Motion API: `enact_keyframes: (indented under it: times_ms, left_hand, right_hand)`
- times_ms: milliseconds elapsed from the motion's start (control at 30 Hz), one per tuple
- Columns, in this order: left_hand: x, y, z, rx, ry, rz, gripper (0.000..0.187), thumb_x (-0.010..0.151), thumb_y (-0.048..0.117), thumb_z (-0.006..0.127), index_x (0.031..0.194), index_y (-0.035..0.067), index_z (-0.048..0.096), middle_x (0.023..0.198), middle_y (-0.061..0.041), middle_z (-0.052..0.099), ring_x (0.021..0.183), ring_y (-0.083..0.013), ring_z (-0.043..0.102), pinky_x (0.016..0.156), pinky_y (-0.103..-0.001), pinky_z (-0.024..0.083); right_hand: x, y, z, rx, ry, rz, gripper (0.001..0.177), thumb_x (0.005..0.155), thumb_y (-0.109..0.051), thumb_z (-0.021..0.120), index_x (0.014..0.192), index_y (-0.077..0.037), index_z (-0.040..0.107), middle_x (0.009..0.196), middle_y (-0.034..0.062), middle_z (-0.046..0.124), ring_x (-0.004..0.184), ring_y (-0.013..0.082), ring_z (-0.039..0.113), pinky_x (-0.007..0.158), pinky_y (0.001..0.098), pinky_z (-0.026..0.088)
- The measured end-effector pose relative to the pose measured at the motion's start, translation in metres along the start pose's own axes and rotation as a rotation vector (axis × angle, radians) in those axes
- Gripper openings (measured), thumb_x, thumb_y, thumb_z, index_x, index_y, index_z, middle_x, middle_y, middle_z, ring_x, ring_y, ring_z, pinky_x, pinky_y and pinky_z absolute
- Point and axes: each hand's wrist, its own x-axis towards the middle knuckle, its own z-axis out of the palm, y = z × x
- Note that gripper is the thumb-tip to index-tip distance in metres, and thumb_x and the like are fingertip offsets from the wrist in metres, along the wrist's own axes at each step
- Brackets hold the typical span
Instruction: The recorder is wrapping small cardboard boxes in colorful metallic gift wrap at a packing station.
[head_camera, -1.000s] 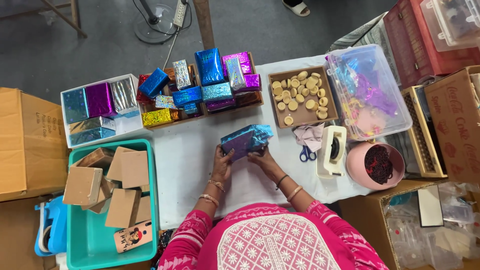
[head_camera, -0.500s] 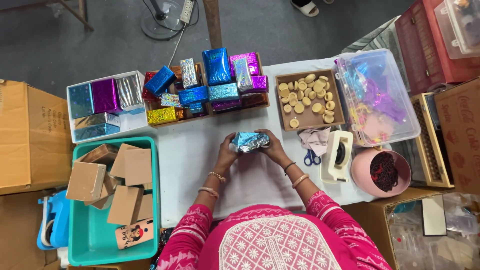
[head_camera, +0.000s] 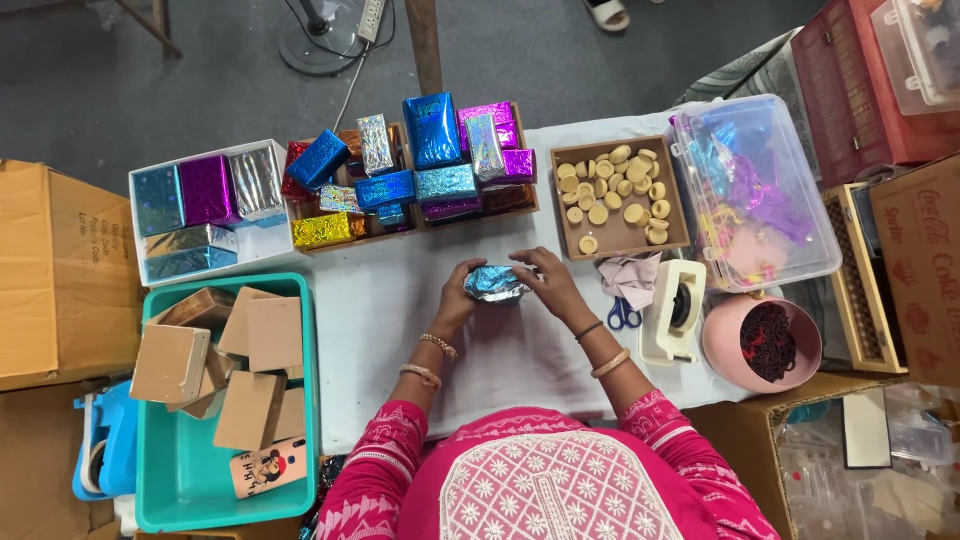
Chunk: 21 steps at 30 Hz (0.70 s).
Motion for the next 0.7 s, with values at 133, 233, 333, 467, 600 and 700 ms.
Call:
enact_keyframes:
  times_ms: [133, 233, 333, 467, 600, 700]
  left_hand:
    - [-0.002, 0.024, -0.002, -0.02, -0.036, -0.034, 0.067, 0.067, -0.006, 0.086, 0.128, 0.011, 0.063, 0.128, -0.005, 0.068, 0.121, -0.0194, 0.064, 0.105, -0.031, 0.051]
    - [-0.003, 0.023, -0.003, 0.025, -0.018, 0.01, 0.067, 0.068, -0.006, 0.087, 0.128, 0.01, 0.063, 0.127, -0.005, 0.069, 0.124, -0.0192, 0.063, 0.107, -0.031, 0.051]
    - [-0.004, 0.024, -0.003, 0.043, -0.024, 0.015, 0.067, 0.069, -0.006, 0.086, 0.129, 0.01, 0.063, 0.129, -0.005, 0.069, 0.125, -0.0195, 0.064, 0.107, -0.031, 0.051]
    - [-0.007, 0.025, -0.003, 0.016, -0.013, -0.033, 0.067, 0.071, -0.004, 0.085, 0.132, 0.012, 0.062, 0.13, -0.005, 0.069, 0.123, -0.0204, 0.065, 0.102, -0.03, 0.055]
    - [-0.01, 0.04, -0.004, 0.047, -0.009, -0.033, 0.069, 0.07, 0.0, 0.086, 0.133, 0.013, 0.061, 0.132, -0.005, 0.066, 0.125, -0.0204, 0.063, 0.1, -0.031, 0.056]
    - [-0.008, 0.029, -0.002, 0.127, 0.007, 0.07, 0.069, 0.066, 0.004, 0.092, 0.129, 0.012, 0.065, 0.125, -0.007, 0.068, 0.119, -0.0237, 0.066, 0.104, -0.035, 0.053]
  right_hand:
    - [0.004, -0.022, -0.001, -0.386, -0.024, -0.147, 0.041, 0.084, -0.027, 0.081, 0.121, -0.013, 0.072, 0.108, 0.0073, 0.066, 0.1, 0.0279, 0.061, 0.09, 0.0399, 0.054]
    - [0.009, -0.019, 0.001, -0.549, -0.079, -0.235, 0.044, 0.073, -0.025, 0.083, 0.114, -0.013, 0.072, 0.104, 0.0068, 0.065, 0.096, 0.0299, 0.06, 0.085, 0.0417, 0.054]
    - [0.016, -0.011, 0.003, -0.623, -0.1, -0.285, 0.035, 0.07, -0.019, 0.08, 0.104, -0.014, 0.074, 0.102, 0.0036, 0.066, 0.096, 0.0282, 0.062, 0.083, 0.0407, 0.056]
    - [0.021, -0.02, 0.003, -0.656, -0.001, -0.276, 0.011, 0.084, -0.017, 0.075, 0.093, -0.011, 0.071, 0.095, 0.0047, 0.066, 0.089, 0.0282, 0.066, 0.076, 0.0411, 0.056]
    - [0.019, -0.028, 0.005, -0.493, 0.124, -0.257, 0.009, 0.094, -0.016, 0.071, 0.094, -0.007, 0.069, 0.092, 0.0096, 0.066, 0.083, 0.0324, 0.067, 0.072, 0.0432, 0.055]
    - [0.014, -0.031, 0.004, -0.338, 0.157, -0.266, 0.01, 0.094, -0.013, 0.069, 0.102, -0.007, 0.069, 0.096, 0.0098, 0.066, 0.084, 0.0302, 0.068, 0.072, 0.0409, 0.056]
